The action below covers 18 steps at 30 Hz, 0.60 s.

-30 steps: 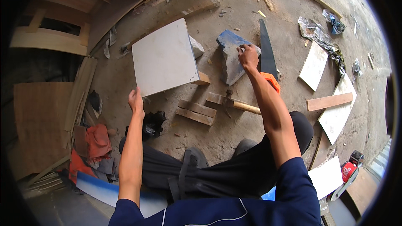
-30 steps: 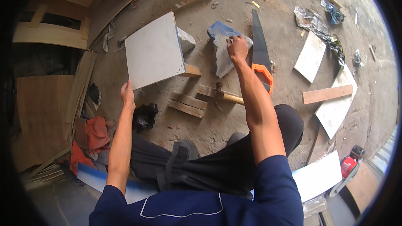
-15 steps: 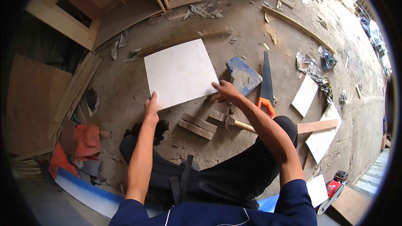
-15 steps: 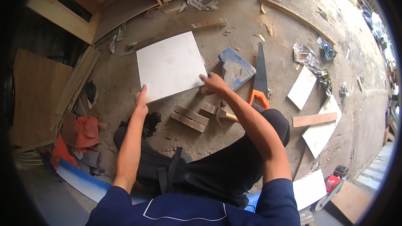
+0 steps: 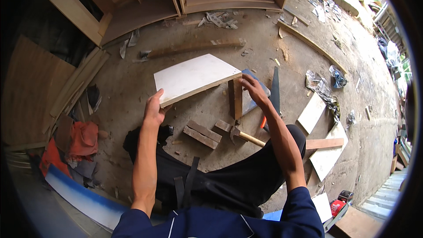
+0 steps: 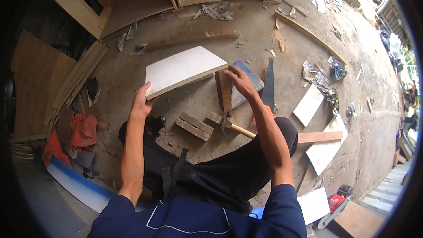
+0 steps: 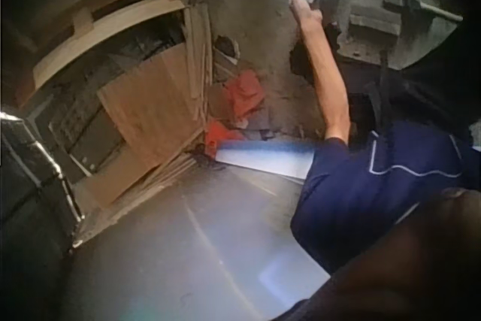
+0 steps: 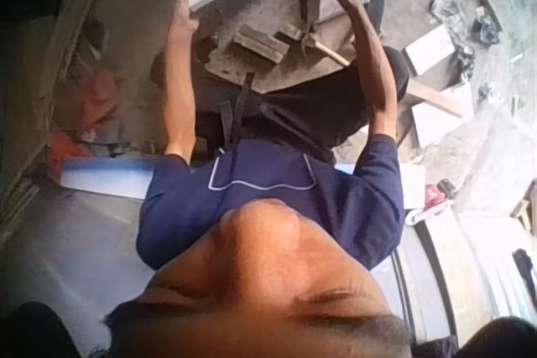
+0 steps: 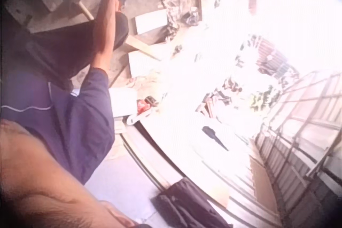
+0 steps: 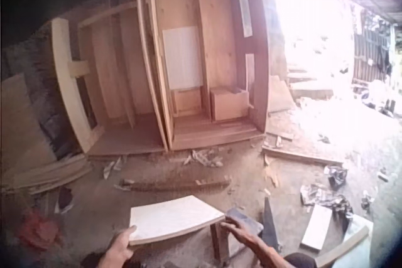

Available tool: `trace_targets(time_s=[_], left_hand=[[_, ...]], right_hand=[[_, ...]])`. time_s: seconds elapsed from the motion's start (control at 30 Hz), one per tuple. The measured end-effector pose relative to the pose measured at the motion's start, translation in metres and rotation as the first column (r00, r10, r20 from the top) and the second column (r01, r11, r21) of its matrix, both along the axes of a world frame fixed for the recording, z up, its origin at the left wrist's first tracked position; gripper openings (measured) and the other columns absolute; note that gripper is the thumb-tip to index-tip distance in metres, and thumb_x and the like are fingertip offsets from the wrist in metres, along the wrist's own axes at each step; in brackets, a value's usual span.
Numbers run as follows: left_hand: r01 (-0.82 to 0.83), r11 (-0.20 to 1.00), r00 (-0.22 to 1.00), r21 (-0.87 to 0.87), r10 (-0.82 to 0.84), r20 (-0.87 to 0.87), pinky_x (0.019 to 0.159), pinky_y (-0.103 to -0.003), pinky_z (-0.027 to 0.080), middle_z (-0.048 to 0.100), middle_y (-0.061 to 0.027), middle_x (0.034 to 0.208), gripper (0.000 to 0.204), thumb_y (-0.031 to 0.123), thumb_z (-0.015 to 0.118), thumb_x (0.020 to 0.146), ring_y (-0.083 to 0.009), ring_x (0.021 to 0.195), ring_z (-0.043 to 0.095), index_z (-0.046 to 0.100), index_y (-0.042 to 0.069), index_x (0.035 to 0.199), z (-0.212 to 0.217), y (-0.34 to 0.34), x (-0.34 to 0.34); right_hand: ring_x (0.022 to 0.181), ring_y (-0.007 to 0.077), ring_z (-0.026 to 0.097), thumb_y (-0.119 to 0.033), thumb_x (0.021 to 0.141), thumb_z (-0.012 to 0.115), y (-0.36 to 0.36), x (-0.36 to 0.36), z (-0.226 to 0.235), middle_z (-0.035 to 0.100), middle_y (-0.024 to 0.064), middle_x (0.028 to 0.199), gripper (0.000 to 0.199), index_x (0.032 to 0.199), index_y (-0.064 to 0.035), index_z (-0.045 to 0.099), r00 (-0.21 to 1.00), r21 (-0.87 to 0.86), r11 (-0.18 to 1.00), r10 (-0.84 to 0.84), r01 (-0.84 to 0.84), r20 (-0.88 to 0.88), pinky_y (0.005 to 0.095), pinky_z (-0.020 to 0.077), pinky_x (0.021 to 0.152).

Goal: The person sits on the floor and uses a hammer to drive nails into a white rectangular board that is resting on small wooden blocks. The person repeatedly positions the board, hammers nails, and adjusts the board's position throughout the clip.

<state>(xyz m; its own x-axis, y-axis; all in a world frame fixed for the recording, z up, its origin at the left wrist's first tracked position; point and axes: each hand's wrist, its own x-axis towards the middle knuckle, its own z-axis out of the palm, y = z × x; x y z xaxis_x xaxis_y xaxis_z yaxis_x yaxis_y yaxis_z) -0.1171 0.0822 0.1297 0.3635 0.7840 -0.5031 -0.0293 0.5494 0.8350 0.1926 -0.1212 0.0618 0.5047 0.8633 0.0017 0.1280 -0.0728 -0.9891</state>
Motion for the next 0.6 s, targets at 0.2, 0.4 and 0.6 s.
trace_targets(time_s=[0.2,0.4,0.6], left_hand=[[0.013,0.991,0.991,-0.134,0.005,0.137,0.063,-0.025,0.060,0.063,-0.0062,0.099,0.025,0.019,0.066,0.089,-0.0151,0.088,0.065,0.060,0.004,0.107,-0.011,0.033,-0.031],[0.140,0.983,0.988,-0.123,-0.131,0.080,0.054,-0.024,0.058,0.064,-0.0046,0.091,0.023,0.022,0.065,0.089,-0.0126,0.074,0.065,0.061,0.003,0.102,-0.004,0.053,-0.045],[0.180,0.981,0.984,-0.066,-0.180,0.012,0.050,-0.023,0.056,0.063,-0.0023,0.083,0.024,0.026,0.064,0.089,-0.0109,0.065,0.062,0.061,0.005,0.100,0.008,0.083,-0.036]], right_hand=[[0.111,0.0335,0.059,-0.033,0.074,0.081,0.011,-0.039,0.029,0.060,0.0244,0.118,0.082,0.136,0.0013,0.038,0.970,-0.150,0.988,0.067,-0.031,0.234,0.0405,0.0465,0.093],[0.110,0.0409,0.056,-0.021,0.074,0.073,0.017,-0.053,0.041,0.058,0.0248,0.117,0.070,0.133,0.0008,0.042,0.877,0.077,0.996,-0.068,0.036,0.475,0.0428,0.0462,0.094],[0.113,0.0407,0.056,-0.025,0.076,0.073,0.027,-0.051,0.044,0.056,0.0263,0.121,0.072,0.135,-0.0006,0.039,0.873,0.063,0.998,-0.045,0.017,0.486,0.0434,0.0464,0.094]])
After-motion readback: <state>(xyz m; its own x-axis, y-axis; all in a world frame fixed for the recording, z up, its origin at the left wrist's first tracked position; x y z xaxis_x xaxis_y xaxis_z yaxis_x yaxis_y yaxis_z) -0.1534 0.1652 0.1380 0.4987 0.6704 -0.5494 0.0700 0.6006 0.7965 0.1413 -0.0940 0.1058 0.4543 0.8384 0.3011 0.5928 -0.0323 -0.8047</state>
